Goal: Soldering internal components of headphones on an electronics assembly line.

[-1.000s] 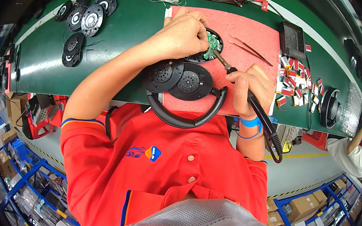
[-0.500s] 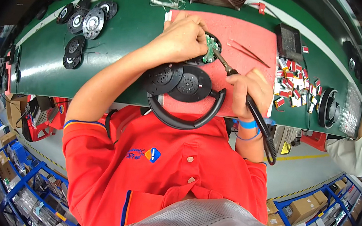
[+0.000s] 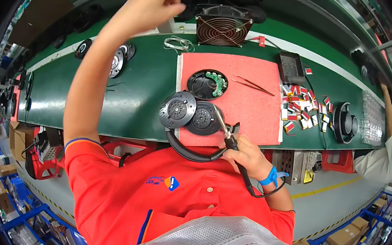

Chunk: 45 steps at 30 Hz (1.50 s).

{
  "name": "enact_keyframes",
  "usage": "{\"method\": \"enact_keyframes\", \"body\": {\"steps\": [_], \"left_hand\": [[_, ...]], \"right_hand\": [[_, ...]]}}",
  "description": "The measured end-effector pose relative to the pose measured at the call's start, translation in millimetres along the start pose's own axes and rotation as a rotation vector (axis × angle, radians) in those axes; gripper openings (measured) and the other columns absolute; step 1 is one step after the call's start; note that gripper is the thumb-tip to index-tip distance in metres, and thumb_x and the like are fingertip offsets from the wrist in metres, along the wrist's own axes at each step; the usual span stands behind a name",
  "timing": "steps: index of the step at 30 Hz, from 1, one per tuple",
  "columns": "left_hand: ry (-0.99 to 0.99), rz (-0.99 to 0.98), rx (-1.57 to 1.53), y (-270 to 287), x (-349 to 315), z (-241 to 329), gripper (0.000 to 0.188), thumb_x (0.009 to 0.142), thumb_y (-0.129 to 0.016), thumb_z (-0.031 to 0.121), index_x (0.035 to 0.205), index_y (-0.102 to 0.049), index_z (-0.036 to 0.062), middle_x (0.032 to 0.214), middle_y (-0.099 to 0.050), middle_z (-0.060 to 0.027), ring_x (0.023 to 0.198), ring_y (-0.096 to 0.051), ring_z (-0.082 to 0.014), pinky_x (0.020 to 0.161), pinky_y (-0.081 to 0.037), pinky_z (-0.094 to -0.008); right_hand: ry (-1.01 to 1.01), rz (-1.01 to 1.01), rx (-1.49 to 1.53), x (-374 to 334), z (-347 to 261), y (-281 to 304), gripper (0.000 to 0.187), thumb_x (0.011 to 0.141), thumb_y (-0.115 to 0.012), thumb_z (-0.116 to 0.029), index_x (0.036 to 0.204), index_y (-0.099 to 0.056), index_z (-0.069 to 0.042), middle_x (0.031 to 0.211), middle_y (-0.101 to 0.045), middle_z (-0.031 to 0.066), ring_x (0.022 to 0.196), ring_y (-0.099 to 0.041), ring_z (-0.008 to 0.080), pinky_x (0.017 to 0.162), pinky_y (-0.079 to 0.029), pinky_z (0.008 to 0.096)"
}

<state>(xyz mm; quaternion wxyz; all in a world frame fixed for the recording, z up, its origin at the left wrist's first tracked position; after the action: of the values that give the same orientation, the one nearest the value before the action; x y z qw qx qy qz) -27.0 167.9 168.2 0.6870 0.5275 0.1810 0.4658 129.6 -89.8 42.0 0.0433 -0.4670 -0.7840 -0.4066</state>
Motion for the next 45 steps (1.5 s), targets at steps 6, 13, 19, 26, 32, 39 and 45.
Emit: {"method": "enact_keyframes", "body": {"steps": [6,13,19,26,32,39,45], "left_hand": [[-0.157,-0.223,0.281,-69,158,-29,0.035,0.078,-0.062,0.029,0.094,-0.067,-0.0010,0.093,-0.068,-0.0183,0.083,-0.065,-0.0301,0.075,-0.050,-0.0383],[-0.346,-0.721,0.348,-213,206,-50,0.052,0.068,-0.056,0.004,0.120,-0.057,0.0028,0.129,-0.049,-0.0205,0.123,-0.045,-0.0360,0.102,-0.038,-0.0396],[-0.362,-0.562,0.337,-217,216,-26,0.035,0.071,-0.063,0.009,0.106,-0.062,0.0048,0.108,-0.062,-0.0180,0.105,-0.057,-0.0369,0.088,-0.046,-0.0426],[-0.402,0.167,0.201,-68,222,23,0.040,0.089,-0.055,0.037,0.107,-0.057,0.0026,0.103,-0.062,-0.0254,0.096,-0.059,-0.0419,0.082,-0.047,-0.0466],[0.001,0.255,-0.157,75,64,40,0.031,0.094,-0.049,0.031,0.091,-0.061,0.0028,0.074,-0.061,-0.0100,0.065,-0.056,-0.0194,0.060,-0.043,-0.0314],[0.374,-0.318,-0.382,-96,-122,-9,0.031,0.095,-0.049,0.029,0.102,-0.056,-0.0009,0.063,-0.058,-0.0099,0.057,-0.056,-0.0186,0.055,-0.044,-0.0332],[0.363,-0.202,-0.288,-131,-150,5,0.035,0.092,-0.054,0.028,0.114,-0.054,0.0009,0.078,-0.064,-0.0206,0.073,-0.062,-0.0411,0.063,-0.049,-0.0454]], "right_hand": [[-0.121,0.108,-0.176,-13,-4,72,0.032,0.061,-0.073,0.007,0.083,-0.055,-0.008,0.092,-0.063,0.0117,0.086,-0.060,0.0301,0.075,-0.049,0.0396],[-0.105,0.380,-0.601,8,67,228,0.042,0.062,-0.076,0.010,0.094,-0.053,-0.006,0.092,-0.061,0.0111,0.084,-0.060,0.0270,0.077,-0.049,0.0347],[-0.169,0.501,-0.666,39,206,301,0.029,0.075,-0.071,0.002,0.096,-0.051,-0.004,0.083,-0.055,0.0124,0.075,-0.056,0.0273,0.070,-0.046,0.0331],[-0.225,0.525,-0.663,47,173,281,0.027,0.077,-0.068,0.003,0.101,-0.058,-0.004,0.097,-0.063,0.0134,0.090,-0.063,0.0290,0.079,-0.049,0.0319],[-0.258,0.397,-0.558,21,93,203,0.026,0.075,-0.066,0.010,0.096,-0.057,-0.003,0.103,-0.067,0.0107,0.085,-0.064,0.0237,0.076,-0.050,0.0298],[-0.195,0.218,-0.501,28,96,104,0.027,0.076,-0.066,0.006,0.100,-0.057,-0.003,0.100,-0.064,0.0129,0.077,-0.060,0.0302,0.069,-0.049,0.0355],[-0.231,0.184,-0.569,30,103,92,0.026,0.079,-0.061,0.007,0.103,-0.058,-0.003,0.086,-0.057,0.0160,0.078,-0.057,0.0333,0.069,-0.046,0.0393]]}}
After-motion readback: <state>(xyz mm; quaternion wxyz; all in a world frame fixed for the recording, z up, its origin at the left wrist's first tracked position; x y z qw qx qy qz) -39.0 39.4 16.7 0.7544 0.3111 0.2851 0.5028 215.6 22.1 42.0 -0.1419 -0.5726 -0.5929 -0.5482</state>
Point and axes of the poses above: each hand's wrist, its own x-axis towards the middle knuckle, its own y-axis out of the back of the hand, z = x × y, the point moved 10 cm from there along x, towards the middle knuckle
